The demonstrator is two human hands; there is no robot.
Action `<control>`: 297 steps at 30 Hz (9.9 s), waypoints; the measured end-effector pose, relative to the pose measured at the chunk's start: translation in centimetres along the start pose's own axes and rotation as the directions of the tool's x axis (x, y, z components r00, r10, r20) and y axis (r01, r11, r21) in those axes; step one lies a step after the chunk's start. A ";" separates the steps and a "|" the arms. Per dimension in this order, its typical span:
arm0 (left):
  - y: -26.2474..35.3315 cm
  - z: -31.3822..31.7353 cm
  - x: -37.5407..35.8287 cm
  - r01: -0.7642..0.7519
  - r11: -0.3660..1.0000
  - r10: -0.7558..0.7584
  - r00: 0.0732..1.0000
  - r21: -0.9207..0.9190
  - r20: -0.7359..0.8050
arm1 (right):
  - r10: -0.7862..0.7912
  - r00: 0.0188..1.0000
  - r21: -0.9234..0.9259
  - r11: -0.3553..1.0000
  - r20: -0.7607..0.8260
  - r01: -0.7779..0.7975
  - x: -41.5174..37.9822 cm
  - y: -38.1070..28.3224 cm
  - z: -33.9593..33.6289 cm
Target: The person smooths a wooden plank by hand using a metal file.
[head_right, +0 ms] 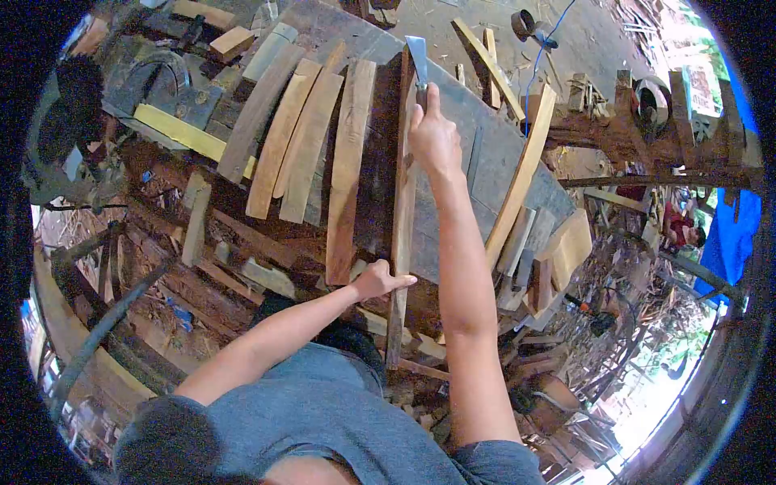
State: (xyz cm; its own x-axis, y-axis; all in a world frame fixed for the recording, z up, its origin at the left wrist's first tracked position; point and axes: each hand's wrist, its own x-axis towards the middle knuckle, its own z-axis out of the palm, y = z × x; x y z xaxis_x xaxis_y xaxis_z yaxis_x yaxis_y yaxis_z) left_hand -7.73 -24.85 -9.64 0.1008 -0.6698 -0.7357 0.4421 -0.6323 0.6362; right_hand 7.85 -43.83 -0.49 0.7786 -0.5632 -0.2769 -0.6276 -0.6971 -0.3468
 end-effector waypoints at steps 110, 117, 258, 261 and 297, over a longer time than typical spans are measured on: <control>-8.8 5.5 -0.4 -0.158 0.979 0.173 0.978 0.125 -0.117 | 0.078 0.992 0.061 0.995 0.099 -0.084 -20.4 5.7 3.3; -9.7 5.8 0.7 -0.001 0.998 0.007 0.995 0.057 -0.102 | 0.098 0.911 0.163 0.986 -0.400 -0.035 -24.3 17.0 5.2; -3.8 15.5 2.5 -0.281 0.954 0.108 0.652 -0.107 -0.750 | -0.056 0.971 0.457 0.875 -0.234 0.160 -36.8 26.5 2.7; -4.5 14.9 3.7 -0.326 0.936 0.120 0.643 -0.128 -0.756 | -0.063 0.985 0.464 0.876 -0.162 0.133 -36.0 25.9 2.8; -10.2 10.3 7.6 -0.512 0.784 0.612 0.546 0.351 -0.572 | -0.051 0.990 0.073 0.996 0.132 0.042 -24.2 10.0 0.6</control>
State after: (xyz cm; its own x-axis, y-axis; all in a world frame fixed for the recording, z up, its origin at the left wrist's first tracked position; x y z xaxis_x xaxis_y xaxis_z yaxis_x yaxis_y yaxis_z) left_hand -20.63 -27.48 -19.36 0.8355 -0.5301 -0.1447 -0.0182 -0.2899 0.9569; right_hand -17.29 -36.86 2.18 0.8032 -0.4631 -0.3747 -0.5926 -0.6858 -0.4226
